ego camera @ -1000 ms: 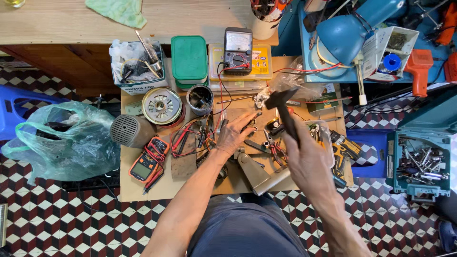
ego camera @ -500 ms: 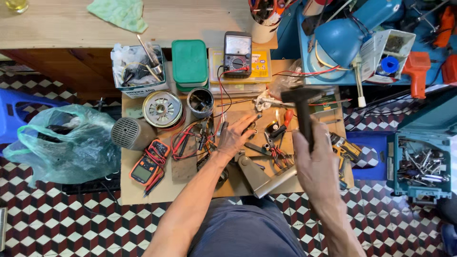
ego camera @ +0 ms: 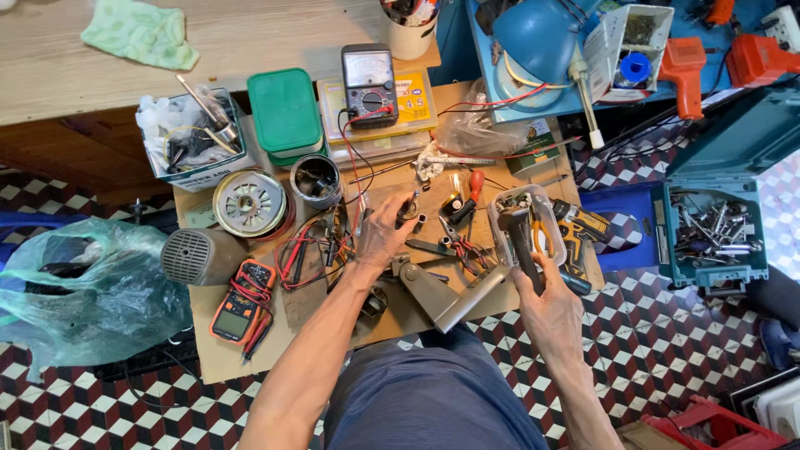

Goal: The person disassembles a cylindrical electrical component, uses a hammer to tap a metal shaft, measures it with a ruler, and wipes it with a cloth. The person then reassembles the component and places it on the workbench.

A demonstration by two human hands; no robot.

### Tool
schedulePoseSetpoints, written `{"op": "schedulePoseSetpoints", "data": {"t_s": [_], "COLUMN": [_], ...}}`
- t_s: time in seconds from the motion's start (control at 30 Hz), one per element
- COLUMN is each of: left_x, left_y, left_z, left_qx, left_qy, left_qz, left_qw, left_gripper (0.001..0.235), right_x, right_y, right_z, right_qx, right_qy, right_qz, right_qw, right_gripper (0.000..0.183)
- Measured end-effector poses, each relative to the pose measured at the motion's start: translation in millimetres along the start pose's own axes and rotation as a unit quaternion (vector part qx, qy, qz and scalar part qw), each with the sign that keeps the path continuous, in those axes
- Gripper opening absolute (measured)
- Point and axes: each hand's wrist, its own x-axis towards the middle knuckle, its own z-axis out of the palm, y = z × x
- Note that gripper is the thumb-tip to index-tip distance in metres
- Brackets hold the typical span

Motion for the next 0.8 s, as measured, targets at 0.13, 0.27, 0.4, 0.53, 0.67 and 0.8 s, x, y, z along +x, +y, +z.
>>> {"op": "schedulePoseSetpoints", "data": {"t_s": [0.13,0.27,0.4,0.53,0.67,0.8], "left_x": [10.3,9.6,2.9,-0.3,0.0,-10.4], "left_y": [25.0,60.9,93.1,108.9,118.1,123.9], "left_z": [-14.1,-41.6,-53.6,-44.7,-27.7,-19.4], "left_qx": [0.05,0.014,-0.352,-0.452,-0.497,-0.485], "left_qy": [-0.034,0.017,0.083,0.12,0.167,0.216], "left_qz": [-0.081,-0.105,-0.172,-0.277,-0.269,-0.305], "left_qw": [0.995,0.994,0.916,0.839,0.808,0.791], "left_gripper": [0.049,0.049,0.061,0.049,0.04,0.038], "right_x": [44.7,102.8,148.7,173.4,181.8,175.0], "right_y": [71.4,133.8,172.5,196.6,190.2,152.6], "right_z": [18.6,47.2,79.1,99.1,97.8,93.7], "right_qx": [-0.063,-0.104,-0.115,-0.089,-0.124,-0.037], "right_qy": [0.045,0.077,0.076,0.052,0.056,0.046], "right_qz": [-0.02,-0.053,-0.09,-0.126,-0.187,-0.302], "right_qw": [0.997,0.99,0.986,0.987,0.973,0.951], "right_gripper": [0.046,0.051,0.051,0.047,0.048,0.035]}}
